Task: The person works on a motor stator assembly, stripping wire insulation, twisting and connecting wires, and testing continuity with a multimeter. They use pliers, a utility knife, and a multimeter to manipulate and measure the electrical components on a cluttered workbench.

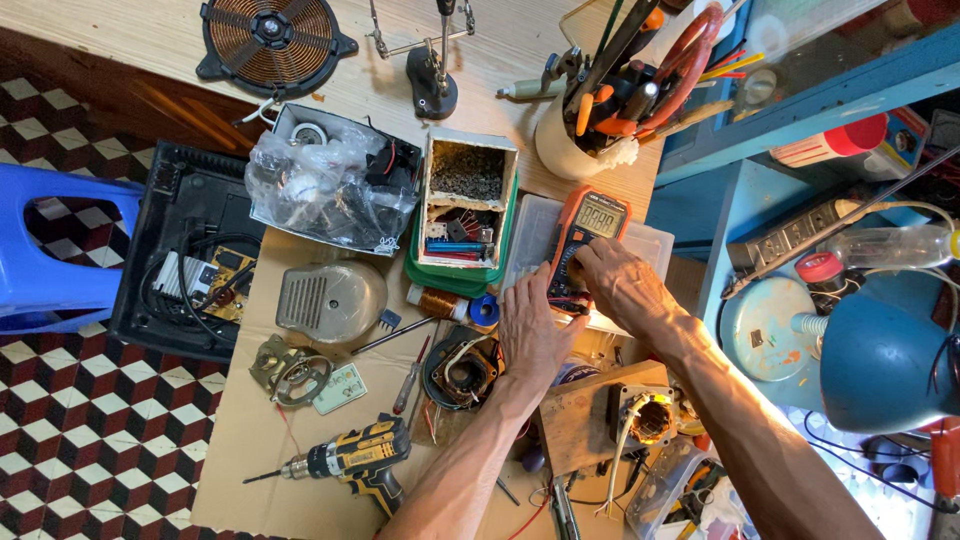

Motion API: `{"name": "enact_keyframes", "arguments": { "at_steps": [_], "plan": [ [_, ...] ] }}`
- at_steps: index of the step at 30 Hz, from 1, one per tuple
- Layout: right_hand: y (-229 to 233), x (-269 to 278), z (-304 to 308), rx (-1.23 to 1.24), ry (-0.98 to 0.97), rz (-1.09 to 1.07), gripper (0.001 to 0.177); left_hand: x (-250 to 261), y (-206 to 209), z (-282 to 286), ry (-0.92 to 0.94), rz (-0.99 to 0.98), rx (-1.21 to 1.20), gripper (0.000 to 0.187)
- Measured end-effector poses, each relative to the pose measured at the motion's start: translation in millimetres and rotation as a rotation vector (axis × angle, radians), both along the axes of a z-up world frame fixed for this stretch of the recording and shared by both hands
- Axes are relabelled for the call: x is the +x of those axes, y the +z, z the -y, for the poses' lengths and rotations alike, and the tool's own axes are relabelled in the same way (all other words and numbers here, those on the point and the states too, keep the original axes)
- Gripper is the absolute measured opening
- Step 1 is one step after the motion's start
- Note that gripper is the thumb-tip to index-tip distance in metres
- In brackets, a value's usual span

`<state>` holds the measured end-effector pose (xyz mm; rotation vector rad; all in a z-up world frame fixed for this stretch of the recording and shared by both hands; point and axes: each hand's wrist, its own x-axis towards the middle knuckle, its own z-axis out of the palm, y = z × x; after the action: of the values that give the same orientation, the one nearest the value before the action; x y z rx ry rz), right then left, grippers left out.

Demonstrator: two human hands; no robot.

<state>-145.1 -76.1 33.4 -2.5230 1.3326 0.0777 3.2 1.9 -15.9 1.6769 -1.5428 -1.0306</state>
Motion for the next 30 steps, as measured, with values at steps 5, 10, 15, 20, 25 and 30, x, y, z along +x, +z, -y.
{"name": "enact_keyframes", "arguments": {
  "at_steps": [5,10,15,20,25,30],
  "plan": [
    [4,-2,0,0.002,0.037,-0.047,0.017,2,2,-1,-0.002,0.001,-0.018,0.098],
    [19,13,-5,-0.024,-0.094,0.045,0.02,2,-4,-1,-0.031,-0.043,0.004,0.098],
    [67,28,-40,-0.004,-0.483,0.321,0.028,23,-29,-25,-0.019,-0.313,0.136,0.067],
    [122,27,-129,-0.113,-0.872,0.532,0.025,48,-50,-33,-0.057,-0.398,0.246,0.033],
    [132,3,-252,-0.162,-1.135,0.771,0.019,68,-55,-33,-0.189,-0.22,0.159,0.03],
    [97,4,-350,0.011,-1.254,0.564,0.023,86,-13,-60,-0.014,-0.365,-0.032,0.033]
  ]
}}
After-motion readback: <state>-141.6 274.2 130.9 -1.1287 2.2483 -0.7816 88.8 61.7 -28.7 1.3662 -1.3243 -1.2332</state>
